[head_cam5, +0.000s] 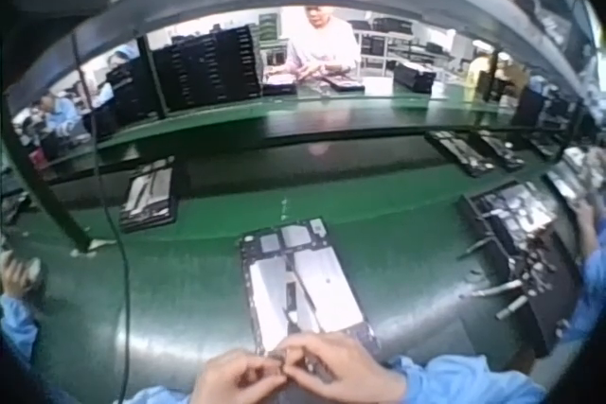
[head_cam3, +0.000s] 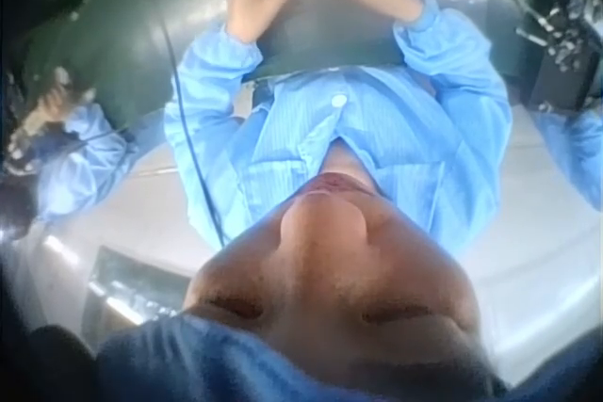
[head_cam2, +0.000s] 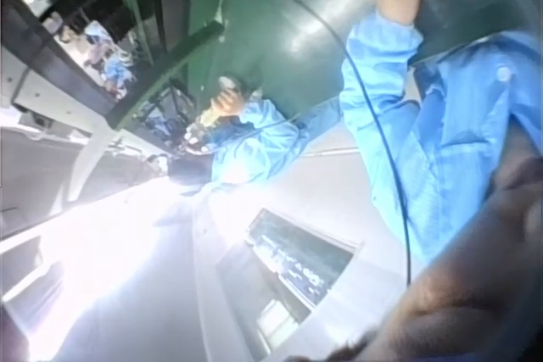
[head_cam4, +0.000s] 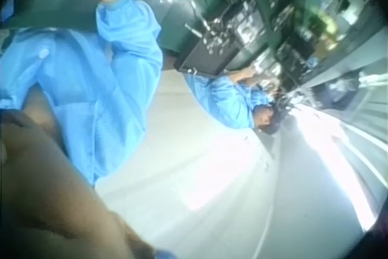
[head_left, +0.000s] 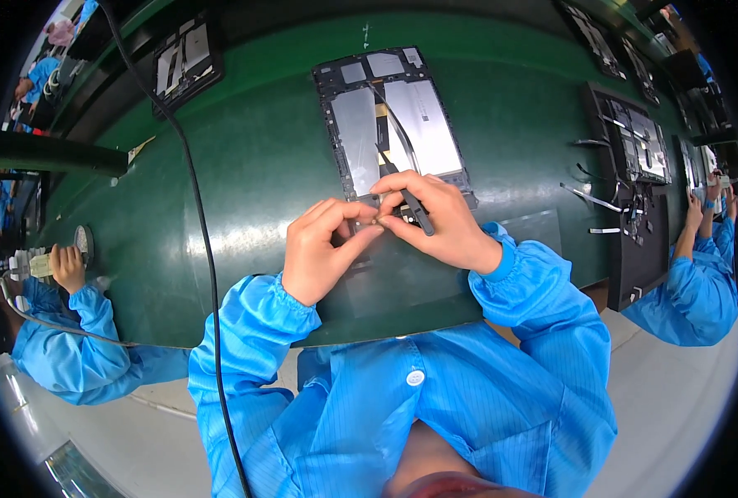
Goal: The person takes a tablet from the conveyor belt, attaches components and secures cables inside it using a tool and by hand, and places the tablet back onto the conveyor belt.
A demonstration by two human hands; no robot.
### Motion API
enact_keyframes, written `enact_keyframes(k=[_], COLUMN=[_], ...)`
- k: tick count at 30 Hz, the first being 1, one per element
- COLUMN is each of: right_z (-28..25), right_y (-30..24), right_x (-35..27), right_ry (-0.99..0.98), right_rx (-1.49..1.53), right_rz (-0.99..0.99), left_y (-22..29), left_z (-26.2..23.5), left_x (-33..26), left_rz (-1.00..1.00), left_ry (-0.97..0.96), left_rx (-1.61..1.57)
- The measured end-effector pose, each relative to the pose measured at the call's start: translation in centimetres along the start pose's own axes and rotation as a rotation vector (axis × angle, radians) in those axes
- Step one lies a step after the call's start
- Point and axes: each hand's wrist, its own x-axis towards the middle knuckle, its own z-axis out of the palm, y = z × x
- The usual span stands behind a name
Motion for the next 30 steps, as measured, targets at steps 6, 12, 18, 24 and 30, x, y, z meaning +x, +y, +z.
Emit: enact_keyframes(k=[6,12,18,24,30], right_z=[-0.11,-0.36,-0.38,-0.34,-0.41], right_y=[-0.12,-0.06,-0.04,-0.05,0.07], right_x=[0.08,0.12,0.17,0.16,0.03], right_ry=[-0.009,-0.053,-0.057,-0.056,-0.065], right_rx=[-0.048,-0.055,-0.058,-0.065,-0.098], right_rz=[-0.002,-0.007,-0.027,-0.025,-0.029], left_y=[-0.2,-0.58,-0.58,-0.37,-0.49], left_z=[0.03,0.02,-0.03,-0.19,-0.16], left_x=[-0.03,-0.05,-0.05,-0.22,-0.33], left_rz=[0.182,0.238,0.197,0.197,0.142], left_ry=[0.055,0.07,0.034,0.009,-0.008], left_rx=[0.209,0.238,0.231,0.204,0.206])
